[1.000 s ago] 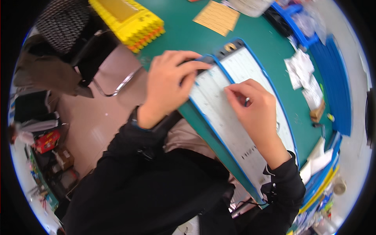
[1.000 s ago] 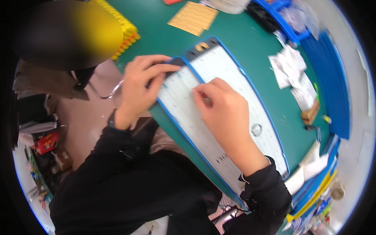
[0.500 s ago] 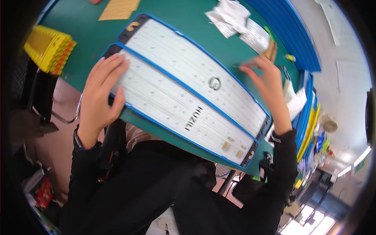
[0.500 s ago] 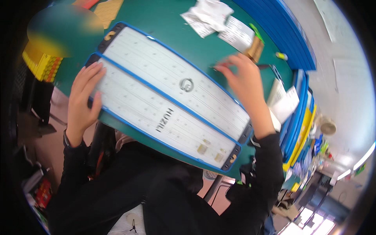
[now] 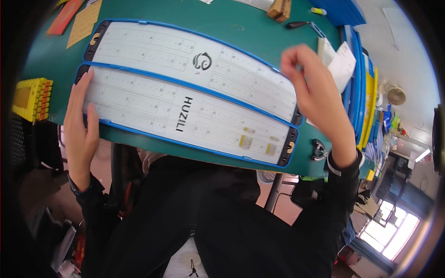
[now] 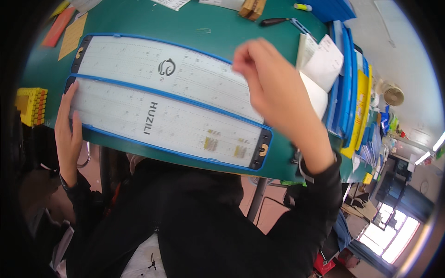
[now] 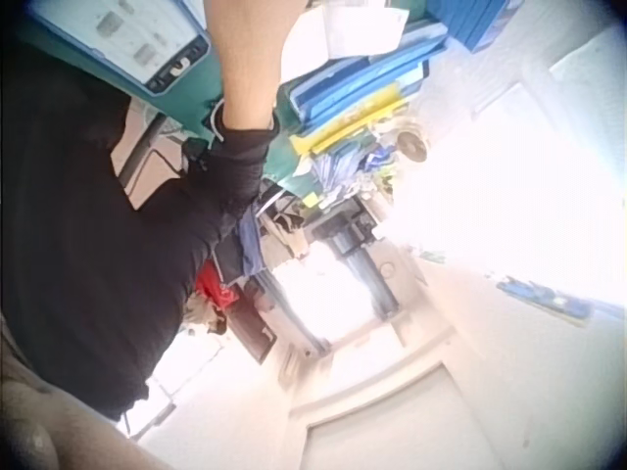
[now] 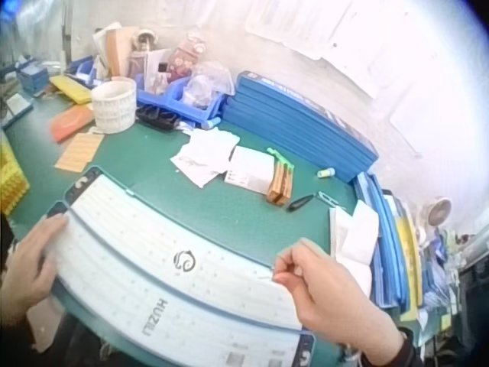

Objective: Assembling small electronic components into a double-strip white lighting frame on a factory floor.

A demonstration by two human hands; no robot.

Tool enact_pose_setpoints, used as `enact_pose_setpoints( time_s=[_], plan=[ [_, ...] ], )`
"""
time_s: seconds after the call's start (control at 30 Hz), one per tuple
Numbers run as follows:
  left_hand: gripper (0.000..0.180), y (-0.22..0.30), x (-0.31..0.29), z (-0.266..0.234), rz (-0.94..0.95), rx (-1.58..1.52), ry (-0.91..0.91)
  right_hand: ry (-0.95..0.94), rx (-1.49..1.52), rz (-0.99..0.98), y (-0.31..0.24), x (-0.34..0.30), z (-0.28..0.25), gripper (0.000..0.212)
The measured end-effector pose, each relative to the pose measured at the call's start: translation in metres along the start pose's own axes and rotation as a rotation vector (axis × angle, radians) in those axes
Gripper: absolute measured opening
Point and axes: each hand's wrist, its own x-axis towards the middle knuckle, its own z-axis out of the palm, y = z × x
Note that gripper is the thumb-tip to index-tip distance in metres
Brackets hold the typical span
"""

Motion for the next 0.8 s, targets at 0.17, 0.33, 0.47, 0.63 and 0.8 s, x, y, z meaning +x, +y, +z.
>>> enact_pose_setpoints(
  time_s=[0.17, 0.33, 0.47, 0.63, 0.8],
  plan=[
    [0.05, 0.077, 0.02, 0.009, 0.194, -0.24, -0.074, -0.095, 0.067, 0.122, -0.014, -0.049, 0.029, 0.009],
    [0.06, 0.157, 0.016, 0.035, 0.424, -0.306, -0.341, -0.139, -0.186, -0.001, -0.019, -0.053, 0.04, 0.012],
    [0.067, 0.172, 0.012, 0.051, 0.561, -0.301, -0.412, -0.088, -0.21, -0.06, -0.011, -0.061, 0.04, 0.012],
    [0.077, 0.16, 0.01, 0.055, 0.598, -0.203, -0.433, 0.065, -0.079, 0.305, -0.005, -0.082, -0.001, 0.029],
    [0.077, 0.162, 0.016, 0.051, 0.697, -0.098, -0.432, -0.058, -0.13, 0.503, 0.023, -0.168, -0.035, 0.061]
  ],
)
